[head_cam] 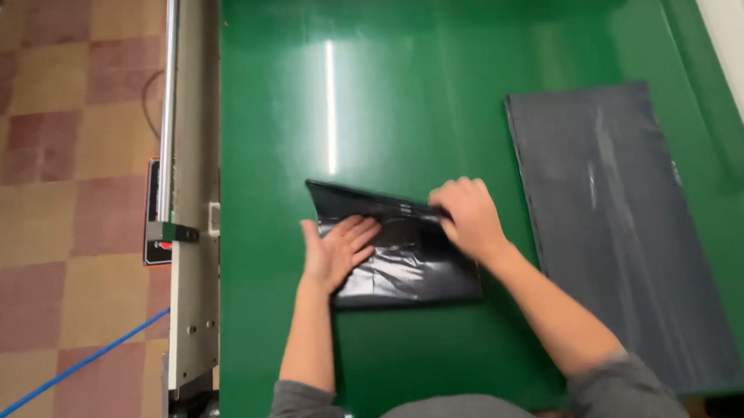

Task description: Folding plastic bags on a conveyor belt and stacking them into a storage crate.

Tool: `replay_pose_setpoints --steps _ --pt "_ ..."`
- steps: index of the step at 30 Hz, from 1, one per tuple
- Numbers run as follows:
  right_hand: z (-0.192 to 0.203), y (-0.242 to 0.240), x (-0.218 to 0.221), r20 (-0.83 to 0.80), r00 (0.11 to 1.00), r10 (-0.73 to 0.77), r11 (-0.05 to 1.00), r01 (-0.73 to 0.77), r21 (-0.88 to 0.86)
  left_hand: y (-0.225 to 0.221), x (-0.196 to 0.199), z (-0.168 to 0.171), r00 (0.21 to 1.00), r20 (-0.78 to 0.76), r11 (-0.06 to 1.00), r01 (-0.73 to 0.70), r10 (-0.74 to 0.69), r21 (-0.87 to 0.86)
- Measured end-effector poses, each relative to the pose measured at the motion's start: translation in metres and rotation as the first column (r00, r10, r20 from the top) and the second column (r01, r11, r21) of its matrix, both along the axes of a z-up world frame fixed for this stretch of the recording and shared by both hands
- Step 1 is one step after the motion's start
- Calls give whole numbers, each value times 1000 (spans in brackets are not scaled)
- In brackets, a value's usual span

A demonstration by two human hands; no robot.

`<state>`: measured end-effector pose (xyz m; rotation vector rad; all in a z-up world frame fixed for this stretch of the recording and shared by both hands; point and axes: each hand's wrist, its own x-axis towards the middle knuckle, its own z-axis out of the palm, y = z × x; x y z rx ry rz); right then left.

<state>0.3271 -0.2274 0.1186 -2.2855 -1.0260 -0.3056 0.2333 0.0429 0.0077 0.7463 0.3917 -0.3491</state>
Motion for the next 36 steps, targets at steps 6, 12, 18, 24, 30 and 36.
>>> replay_pose_setpoints --steps 6,12,18,24,30,36 --pt "-61 -35 -117 118 993 11 998 -4 -55 43 -42 -50 995 -50 971 -95 86 -221" --pt "-73 -33 -141 166 986 -30 990 52 -129 30 -86 -11 931 348 694 -323 111 644" --pt "-56 13 -171 136 975 -175 936 207 -285 39 -116 10 584 190 -301 -638 -789 709" --pt "-103 31 -224 -54 975 213 976 -210 57 -14 -111 56 247 -58 -77 -68 -967 995" --pt "-172 4 -239 -855 517 -39 789 541 292 -9 -7 -61 626 2 493 613 -780 617" --pt "-172 -9 -197 -833 108 543 197 948 252 -46 -16 -58 692 123 52 -123 -711 991"
